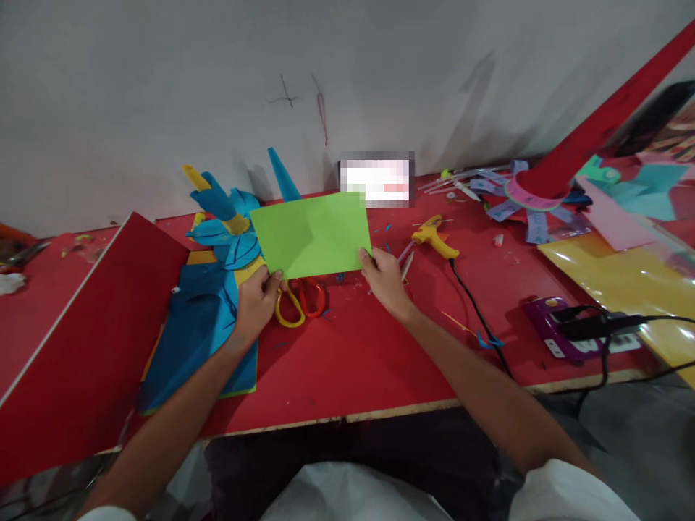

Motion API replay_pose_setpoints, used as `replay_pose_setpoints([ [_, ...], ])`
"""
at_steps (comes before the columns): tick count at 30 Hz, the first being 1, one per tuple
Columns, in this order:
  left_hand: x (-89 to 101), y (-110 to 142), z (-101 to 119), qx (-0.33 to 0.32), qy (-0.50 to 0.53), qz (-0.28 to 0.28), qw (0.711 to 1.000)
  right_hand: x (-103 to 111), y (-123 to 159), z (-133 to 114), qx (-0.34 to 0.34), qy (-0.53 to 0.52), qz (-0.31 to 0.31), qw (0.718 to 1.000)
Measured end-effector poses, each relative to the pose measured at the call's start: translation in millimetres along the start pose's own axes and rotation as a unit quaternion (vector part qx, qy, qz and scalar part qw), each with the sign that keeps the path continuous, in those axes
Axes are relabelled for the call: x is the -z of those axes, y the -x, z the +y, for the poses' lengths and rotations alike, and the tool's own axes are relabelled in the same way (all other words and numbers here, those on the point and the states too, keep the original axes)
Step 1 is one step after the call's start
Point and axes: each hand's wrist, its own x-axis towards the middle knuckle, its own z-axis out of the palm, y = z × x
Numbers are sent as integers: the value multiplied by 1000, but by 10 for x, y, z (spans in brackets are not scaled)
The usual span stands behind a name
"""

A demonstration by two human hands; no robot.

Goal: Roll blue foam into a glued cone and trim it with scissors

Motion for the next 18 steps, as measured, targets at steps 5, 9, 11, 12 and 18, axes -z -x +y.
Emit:
replay_pose_setpoints([
  [5,9,-90,-98,29,144,60,987,-37,69,-157,21,-15,-17,1000],
  [9,-15,-113,-90,76,238,87,965,-119,165,-232,-1,-42,-63,997],
  [11,-20,-112,-65,99,288,77,949,-140,189,-256,-3,-53,-60,997],
  [12,-20,-110,-51,112,316,64,940,-142,192,-263,-5,-58,-55,997],
  [18,-3,-91,28,173,396,-30,901,-98,157,-259,-36,-93,-27,995],
])
